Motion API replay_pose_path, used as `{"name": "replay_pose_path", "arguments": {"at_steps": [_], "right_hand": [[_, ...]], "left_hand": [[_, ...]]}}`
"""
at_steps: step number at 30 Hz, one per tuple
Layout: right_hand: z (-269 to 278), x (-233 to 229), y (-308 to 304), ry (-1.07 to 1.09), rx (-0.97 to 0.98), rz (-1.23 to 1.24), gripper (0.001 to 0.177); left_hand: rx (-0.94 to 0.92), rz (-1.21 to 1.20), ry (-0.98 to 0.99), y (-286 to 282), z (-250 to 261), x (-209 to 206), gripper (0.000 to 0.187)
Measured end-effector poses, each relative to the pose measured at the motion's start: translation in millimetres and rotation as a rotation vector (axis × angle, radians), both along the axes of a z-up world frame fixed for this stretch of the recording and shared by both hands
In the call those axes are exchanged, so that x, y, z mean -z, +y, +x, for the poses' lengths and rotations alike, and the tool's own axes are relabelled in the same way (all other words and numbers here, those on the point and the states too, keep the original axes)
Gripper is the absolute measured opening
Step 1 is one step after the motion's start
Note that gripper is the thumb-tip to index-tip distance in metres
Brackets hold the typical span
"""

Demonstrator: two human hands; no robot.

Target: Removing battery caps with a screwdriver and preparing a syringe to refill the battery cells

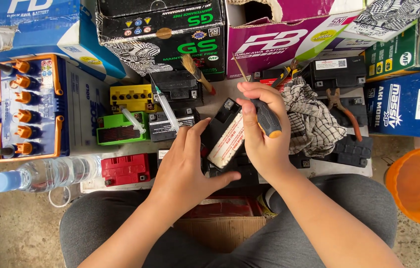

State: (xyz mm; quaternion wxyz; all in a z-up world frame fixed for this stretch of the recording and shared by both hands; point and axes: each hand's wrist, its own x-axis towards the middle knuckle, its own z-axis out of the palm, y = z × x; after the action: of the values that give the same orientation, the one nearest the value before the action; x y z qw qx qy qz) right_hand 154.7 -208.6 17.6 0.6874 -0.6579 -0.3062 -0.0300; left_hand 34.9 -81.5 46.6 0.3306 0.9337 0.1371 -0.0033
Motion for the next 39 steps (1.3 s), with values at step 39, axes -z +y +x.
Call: {"name": "replay_pose_path", "arguments": {"at_steps": [39], "right_hand": [[2, -10, -23, 0.193, -0.053, -0.033, 0.02]], "left_hand": [[-0.054, -0.02, -0.253, -3, 28, 14, 0.128]]}}
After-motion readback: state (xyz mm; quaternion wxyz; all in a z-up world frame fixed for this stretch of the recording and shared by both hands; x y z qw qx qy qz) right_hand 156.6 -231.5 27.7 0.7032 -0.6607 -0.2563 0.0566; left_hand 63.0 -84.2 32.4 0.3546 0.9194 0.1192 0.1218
